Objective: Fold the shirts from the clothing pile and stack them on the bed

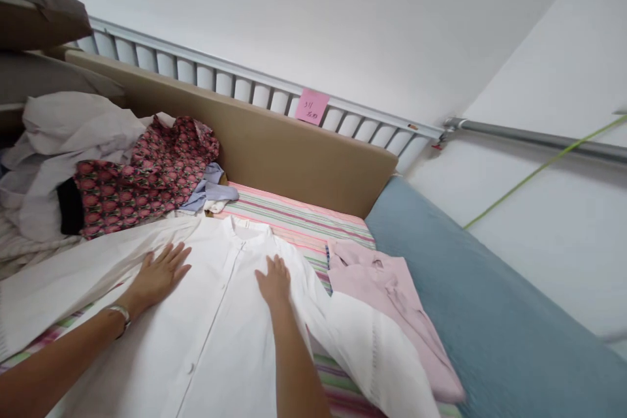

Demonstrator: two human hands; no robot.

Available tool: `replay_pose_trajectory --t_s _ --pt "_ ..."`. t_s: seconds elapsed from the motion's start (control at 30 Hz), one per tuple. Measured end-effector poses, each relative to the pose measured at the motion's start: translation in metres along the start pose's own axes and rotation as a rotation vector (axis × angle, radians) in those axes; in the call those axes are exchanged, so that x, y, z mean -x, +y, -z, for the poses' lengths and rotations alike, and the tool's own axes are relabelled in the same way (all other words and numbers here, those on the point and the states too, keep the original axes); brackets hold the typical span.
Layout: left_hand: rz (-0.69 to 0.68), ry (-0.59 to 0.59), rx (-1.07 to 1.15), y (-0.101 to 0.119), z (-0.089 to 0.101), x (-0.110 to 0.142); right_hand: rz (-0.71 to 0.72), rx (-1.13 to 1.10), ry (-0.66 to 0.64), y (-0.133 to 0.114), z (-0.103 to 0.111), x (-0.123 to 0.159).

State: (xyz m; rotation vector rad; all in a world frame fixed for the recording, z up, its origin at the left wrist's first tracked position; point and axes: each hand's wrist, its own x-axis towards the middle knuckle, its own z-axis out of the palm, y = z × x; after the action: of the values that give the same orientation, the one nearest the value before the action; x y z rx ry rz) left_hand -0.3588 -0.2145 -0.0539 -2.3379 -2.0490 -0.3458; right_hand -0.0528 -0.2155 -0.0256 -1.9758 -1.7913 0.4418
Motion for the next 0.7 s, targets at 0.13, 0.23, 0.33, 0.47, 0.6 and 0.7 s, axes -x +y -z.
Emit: replay_pose_trajectory --t_s 0.13,0.23,0.33,0.47,0.6,0.7 --pt "-0.010 -0.007 0.037 -0.007 0.002 0.014 -0.020 -0.333 0.007 0.017 0.018 0.090" --pt "-0.067 -0.025 0.075 -0.010 0.006 0.040 -0.304 -0.942 0.100 0.052 0.047 0.163" --pt "-0.154 -0.002 0.099 -0.005 0.007 0.082 -0.535 -1.307 0.299 0.095 0.085 0.215" --pt "-0.215 0.069 0.082 0.007 0.007 0.135 -0.780 -1.472 0.497 0.137 0.121 0.240" --pt "-0.201 0.097 0.051 0.016 0.012 0.150 -0.773 -1.456 0.620 0.152 0.134 0.233" --pt "-0.205 0.110 0.058 0.017 0.017 0.148 -0.700 -1.417 0.724 0.145 0.142 0.222"
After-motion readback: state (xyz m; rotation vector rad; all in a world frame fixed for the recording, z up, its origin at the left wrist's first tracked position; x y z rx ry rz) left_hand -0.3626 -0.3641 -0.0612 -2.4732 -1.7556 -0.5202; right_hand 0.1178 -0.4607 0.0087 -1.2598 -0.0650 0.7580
